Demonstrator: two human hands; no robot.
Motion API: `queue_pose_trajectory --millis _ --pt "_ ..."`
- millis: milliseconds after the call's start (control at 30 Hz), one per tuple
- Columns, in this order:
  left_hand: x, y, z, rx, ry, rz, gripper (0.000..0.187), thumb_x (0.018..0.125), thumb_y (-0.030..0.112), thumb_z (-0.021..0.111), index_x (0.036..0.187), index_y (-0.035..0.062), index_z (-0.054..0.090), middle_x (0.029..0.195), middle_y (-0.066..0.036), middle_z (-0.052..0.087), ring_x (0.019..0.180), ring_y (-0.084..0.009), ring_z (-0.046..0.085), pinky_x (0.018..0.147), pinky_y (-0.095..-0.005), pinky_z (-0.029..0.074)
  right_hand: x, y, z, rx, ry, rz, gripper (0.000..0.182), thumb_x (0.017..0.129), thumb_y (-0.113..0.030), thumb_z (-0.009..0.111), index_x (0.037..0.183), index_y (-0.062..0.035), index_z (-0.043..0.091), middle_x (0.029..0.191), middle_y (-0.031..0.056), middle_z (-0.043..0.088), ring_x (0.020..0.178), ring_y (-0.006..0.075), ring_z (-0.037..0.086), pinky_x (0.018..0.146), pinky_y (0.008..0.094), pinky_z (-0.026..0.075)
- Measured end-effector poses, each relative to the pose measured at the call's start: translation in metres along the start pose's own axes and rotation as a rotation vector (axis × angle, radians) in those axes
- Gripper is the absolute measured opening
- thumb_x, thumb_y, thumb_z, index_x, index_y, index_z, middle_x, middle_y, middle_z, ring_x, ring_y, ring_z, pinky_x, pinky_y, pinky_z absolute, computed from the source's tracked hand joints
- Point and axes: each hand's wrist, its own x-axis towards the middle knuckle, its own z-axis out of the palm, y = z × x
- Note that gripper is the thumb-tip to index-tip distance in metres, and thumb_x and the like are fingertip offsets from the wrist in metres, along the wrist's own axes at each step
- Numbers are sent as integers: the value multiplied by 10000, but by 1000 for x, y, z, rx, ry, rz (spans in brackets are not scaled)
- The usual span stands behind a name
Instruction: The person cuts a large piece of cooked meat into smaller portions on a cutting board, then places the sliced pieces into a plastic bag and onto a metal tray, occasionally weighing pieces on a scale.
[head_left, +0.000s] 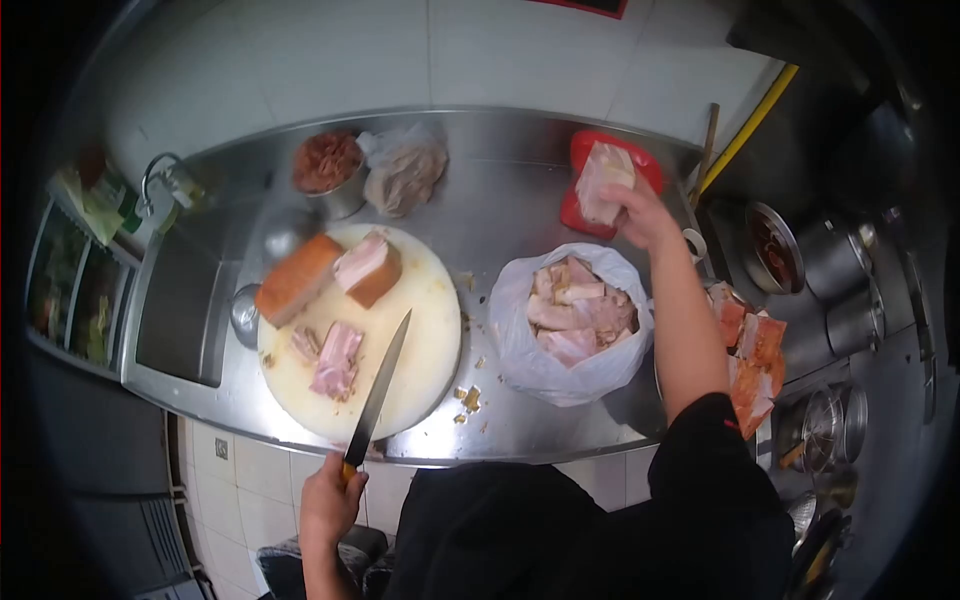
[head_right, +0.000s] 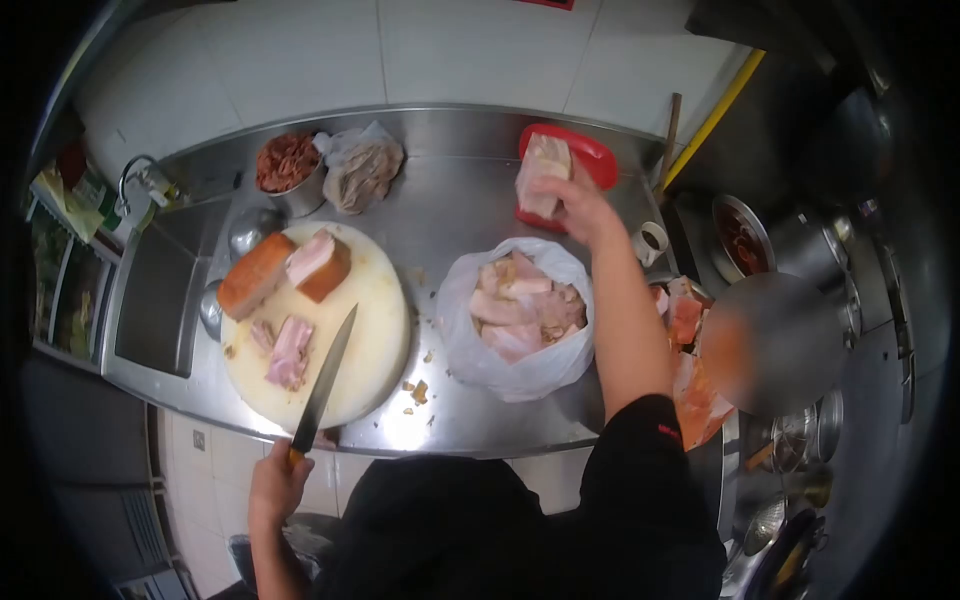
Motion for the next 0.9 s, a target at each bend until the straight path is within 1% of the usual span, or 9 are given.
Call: queue_pose_trajectory --millis 133,233,333,433,467,533,633,833,900 --pt "0 7 2 25 -23 -51 315 897 182 769 1061 3 568 882 -264 703 875 -498 665 743 -532 522 77 -12 -69 -879 264 -98 778 660 -192 886 1326 -11 528 1144 126 670 1022 252 681 861 371 571" --pt "0 11 5 44 -31 -92 318 901 174 766 1074 3 561 880 -260 708 878 -496 671 744 -526 527 102 -30 -80 -1058 211 231 807 636 -223 897 1316 -2 524 1136 193 678 1061 289 685 864 386 575" --pt "-2 22 3 53 -51 -142 321 905 160 761 1095 4 555 872 -256 709 876 -495 676 738 -517 531 114 -25 -81 -1326 135 244 789 641 -221 889 1309 -5 529 1144 239 683 1119 340 674 929 426 562" --pt "0 26 4 72 -66 -169 324 910 146 752 1124 3 555 859 -258 707 866 -491 680 733 -499 535 131 4 -103 -1587 71 112 667 619 -104 835 1240 -54 597 1080 163 725 983 338 712 821 418 582" --pt "0 25 4 80 -67 -167 323 911 144 750 1127 3 556 858 -258 706 862 -489 680 731 -498 535 138 7 -108 -1569 6 199 519 619 -60 809 1114 -79 653 973 126 728 909 306 714 755 411 578" --pt "1 25 5 80 -74 -175 319 914 138 745 1135 3 558 854 -257 705 849 -486 681 726 -494 533 150 11 -116 -1552 -107 332 816 598 -137 863 1332 -38 518 1150 202 696 1091 371 669 896 453 559" --pt "2 24 8 41 -91 -226 309 919 124 735 1145 6 560 843 -253 702 823 -481 683 716 -486 529 154 13 -121 -1539 -173 415 990 581 -154 878 1453 -25 427 1251 236 675 1185 407 645 961 485 550" --pt "3 20 11 9 -108 -324 297 924 110 725 1154 18 561 819 -251 694 781 -466 684 697 -473 522 136 -3 -105 -1658 -150 420 1047 590 -189 880 1496 -29 379 1270 240 665 1191 399 645 964 512 548" --pt "3 18 11 11 -108 -322 298 925 111 725 1158 22 561 814 -253 692 769 -460 685 690 -470 522 129 -5 -98 -1739 -55 342 928 586 -174 863 1420 -45 478 1141 198 716 1032 358 703 865 457 583"
